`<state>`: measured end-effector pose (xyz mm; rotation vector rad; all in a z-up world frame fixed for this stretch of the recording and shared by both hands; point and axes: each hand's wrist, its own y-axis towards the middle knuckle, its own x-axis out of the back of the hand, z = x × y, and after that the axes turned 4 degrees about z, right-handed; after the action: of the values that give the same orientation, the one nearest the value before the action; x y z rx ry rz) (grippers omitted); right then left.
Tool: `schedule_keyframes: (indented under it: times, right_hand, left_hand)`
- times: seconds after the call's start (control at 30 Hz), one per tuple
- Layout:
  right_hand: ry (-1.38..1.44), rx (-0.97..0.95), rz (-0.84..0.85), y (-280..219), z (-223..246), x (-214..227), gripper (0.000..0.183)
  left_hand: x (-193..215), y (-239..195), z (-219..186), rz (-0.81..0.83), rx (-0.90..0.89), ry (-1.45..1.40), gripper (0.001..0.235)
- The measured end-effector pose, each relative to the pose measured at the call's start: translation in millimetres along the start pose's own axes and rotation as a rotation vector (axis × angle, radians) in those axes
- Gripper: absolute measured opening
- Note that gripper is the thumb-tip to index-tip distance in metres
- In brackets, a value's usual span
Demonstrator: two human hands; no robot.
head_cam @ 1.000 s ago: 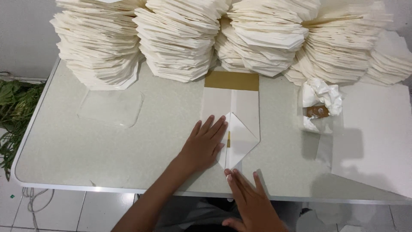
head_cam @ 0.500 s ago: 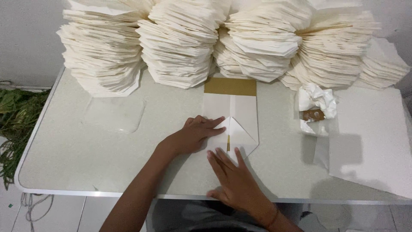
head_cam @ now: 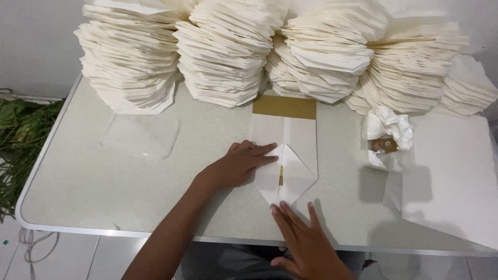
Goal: Folding a white paper bag using a template on a table
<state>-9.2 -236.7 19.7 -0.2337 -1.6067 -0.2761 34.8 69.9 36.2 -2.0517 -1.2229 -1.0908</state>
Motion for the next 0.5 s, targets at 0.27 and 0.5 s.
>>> schedule_keyframes:
  times: [0.27, 0.5]
  right_hand:
    - [0.083, -0.060, -0.130, 48.2, -56.9, 14.0, 0.094]
    - [0.175, -0.092, 0.084, 91.4, -83.7, 35.1, 0.091]
  left_hand:
    - [-19.7, 9.0, 12.9, -0.034, 0.043, 0.105, 0.074]
    - [5.1, -1.1, -14.2, -0.069, 0.180, 0.008, 0.038]
